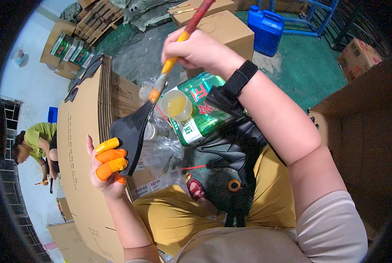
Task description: Apply adhesive to bicycle saddle components using a brush and assemble parts.
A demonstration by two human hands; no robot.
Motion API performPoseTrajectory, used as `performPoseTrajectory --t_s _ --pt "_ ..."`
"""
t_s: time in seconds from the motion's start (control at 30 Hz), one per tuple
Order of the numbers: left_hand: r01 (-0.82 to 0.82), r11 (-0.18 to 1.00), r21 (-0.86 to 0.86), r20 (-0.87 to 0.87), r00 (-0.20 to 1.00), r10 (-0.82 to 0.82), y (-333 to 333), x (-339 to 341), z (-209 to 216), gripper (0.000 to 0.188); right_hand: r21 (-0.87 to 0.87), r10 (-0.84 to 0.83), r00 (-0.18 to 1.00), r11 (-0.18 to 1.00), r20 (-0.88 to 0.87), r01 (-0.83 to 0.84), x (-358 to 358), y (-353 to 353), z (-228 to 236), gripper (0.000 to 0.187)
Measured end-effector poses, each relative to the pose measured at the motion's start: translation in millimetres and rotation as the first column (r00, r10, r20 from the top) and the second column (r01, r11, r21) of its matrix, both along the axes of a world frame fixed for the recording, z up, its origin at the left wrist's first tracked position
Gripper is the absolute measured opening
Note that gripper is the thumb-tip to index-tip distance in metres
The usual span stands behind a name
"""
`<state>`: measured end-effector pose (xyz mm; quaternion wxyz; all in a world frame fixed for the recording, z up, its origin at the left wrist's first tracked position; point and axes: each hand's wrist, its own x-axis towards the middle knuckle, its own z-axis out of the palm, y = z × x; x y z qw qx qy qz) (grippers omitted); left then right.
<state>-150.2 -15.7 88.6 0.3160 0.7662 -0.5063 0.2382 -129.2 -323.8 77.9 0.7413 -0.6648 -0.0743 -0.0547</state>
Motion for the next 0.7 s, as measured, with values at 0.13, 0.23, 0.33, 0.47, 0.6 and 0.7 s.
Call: performPoseTrajectory --t_s 0.13,0.23,0.33,0.47,0.6,0.7 --pt "-0.01 1.0 -0.019 -0.026 1.0 0.009 1.7 0.9 -0.4 0.006 0.025 -0.053 0.999 0.998 0.005 0.053 -3.9 -9.9 1.6 0.015" --pt "-0.015 1.0 -0.018 -0.03 0.999 0.014 1.8 1.4 -0.2 0.006 0.133 0.02 0.998 0.991 0.065 -0.028 -10.8 11.1 16.6 0.019" --pt "-0.007 1.0 -0.018 -0.029 1.0 0.007 1.6 1.9 -1.4 0.006 0.128 0.193 0.98 0.972 0.05 -0.198 -17.9 33.6 24.9 0.016" --pt "0.02 0.998 -0.063 -0.065 0.998 -0.024 5.4 2.7 -4.5 0.006 0.001 0.114 0.993 0.994 0.026 -0.114 -13.4 17.6 16.8 0.016" --pt "-0.008 0.992 -0.124 -0.104 0.995 -0.005 6.2 1.3 -6.5 0.009 -0.023 -0.021 1.0 1.0 0.02 0.022 -4.7 -6.3 0.7 0.015" --pt "-0.008 0.97 -0.241 -0.152 0.988 -0.029 12.9 6.8 -10.9 0.013 -0.073 -0.098 0.995 0.992 0.013 0.099 -3.0 -15.6 -5.4 0.014"
